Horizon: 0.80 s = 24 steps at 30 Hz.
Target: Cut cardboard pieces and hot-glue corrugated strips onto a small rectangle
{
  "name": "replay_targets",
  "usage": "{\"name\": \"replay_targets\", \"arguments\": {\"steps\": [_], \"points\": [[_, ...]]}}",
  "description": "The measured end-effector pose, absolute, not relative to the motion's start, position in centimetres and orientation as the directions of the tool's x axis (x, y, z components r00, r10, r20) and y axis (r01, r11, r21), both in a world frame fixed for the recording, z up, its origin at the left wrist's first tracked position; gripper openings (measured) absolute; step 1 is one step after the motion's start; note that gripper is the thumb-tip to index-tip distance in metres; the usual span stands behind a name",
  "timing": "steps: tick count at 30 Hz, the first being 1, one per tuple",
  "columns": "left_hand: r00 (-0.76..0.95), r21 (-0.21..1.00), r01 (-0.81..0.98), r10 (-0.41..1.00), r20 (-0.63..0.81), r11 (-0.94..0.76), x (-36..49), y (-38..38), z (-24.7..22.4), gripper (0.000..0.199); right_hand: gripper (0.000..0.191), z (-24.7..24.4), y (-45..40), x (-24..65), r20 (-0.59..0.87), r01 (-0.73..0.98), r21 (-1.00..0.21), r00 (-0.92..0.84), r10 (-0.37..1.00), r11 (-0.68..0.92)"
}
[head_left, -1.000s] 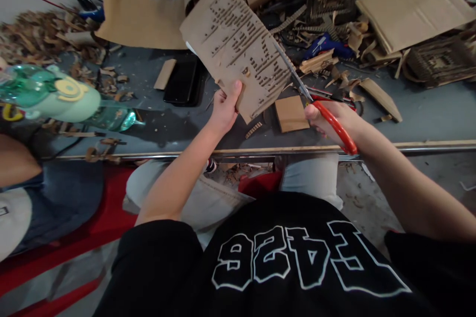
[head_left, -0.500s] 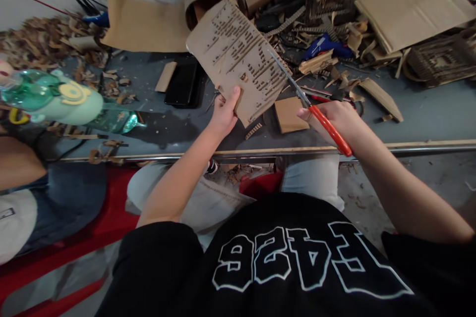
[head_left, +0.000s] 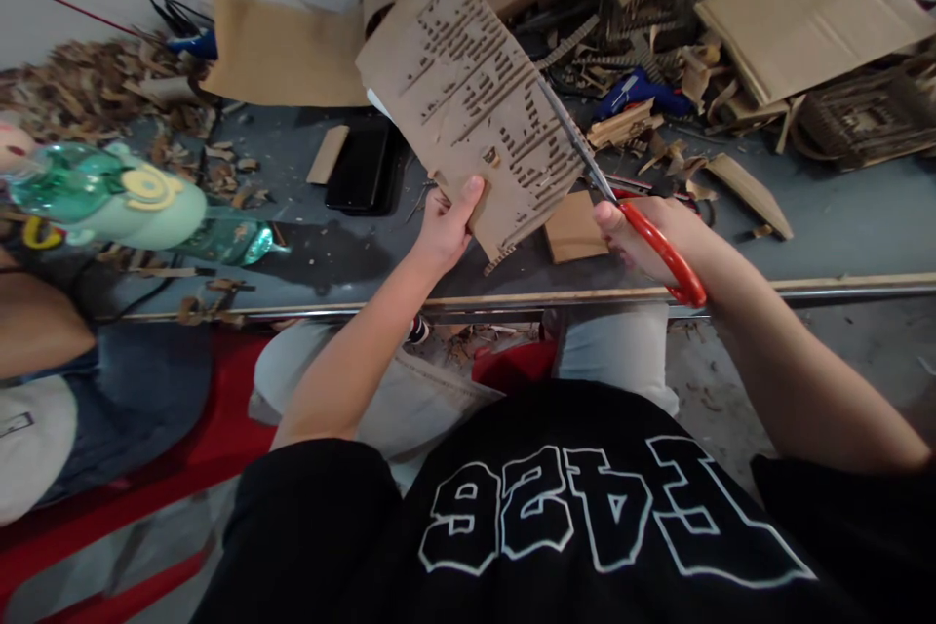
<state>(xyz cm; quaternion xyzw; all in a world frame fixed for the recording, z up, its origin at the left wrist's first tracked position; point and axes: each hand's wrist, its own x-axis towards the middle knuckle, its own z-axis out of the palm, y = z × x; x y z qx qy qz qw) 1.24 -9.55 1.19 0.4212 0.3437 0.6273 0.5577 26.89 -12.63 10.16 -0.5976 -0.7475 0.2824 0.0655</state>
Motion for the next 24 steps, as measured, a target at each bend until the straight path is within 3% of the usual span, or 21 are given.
{"name": "replay_targets", "arguments": {"steps": [2,6,9,12,17,24], "points": [[-0.038,0.899,-0.415,0.989,0.14,-0.143,1.3,-9.6,1.1,0.05,0.085,10.0,-12.6,26.7,-0.252,0.906,-0.405,-0.238,0.938,0.121],[-0.067,0.894,-0.422,0.989,0.134,-0.15,1.3,-9.4,1.1,0.051,0.078,9.8,-13.0,26.1,-0.169,0.917,-0.379,-0.198,0.966,0.122],[-0.06,0.896,-0.419,0.989,0.135,-0.148,1.1,-9.2,1.2,0.053,0.076,9.4,-13.5,25.7,-0.142,0.907,-0.415,-0.143,0.979,0.073],[-0.063,0.898,-0.419,0.991,0.12,-0.135,1.1,-9.2,1.2,0.053,0.079,9.0,-13.5,25.8,-0.208,0.858,-0.514,-0.125,0.97,0.0],[-0.003,0.899,-0.428,0.995,0.097,-0.089,1.9,-10.0,1.2,0.052,0.088,9.1,-13.2,26.5,-0.226,0.753,-0.656,-0.244,0.943,0.038],[0.004,0.902,-0.423,0.995,0.099,-0.088,2.5,-10.8,1.4,0.048,0.091,10.1,-12.7,26.5,-0.23,0.808,-0.579,-0.283,0.931,0.103]]}}
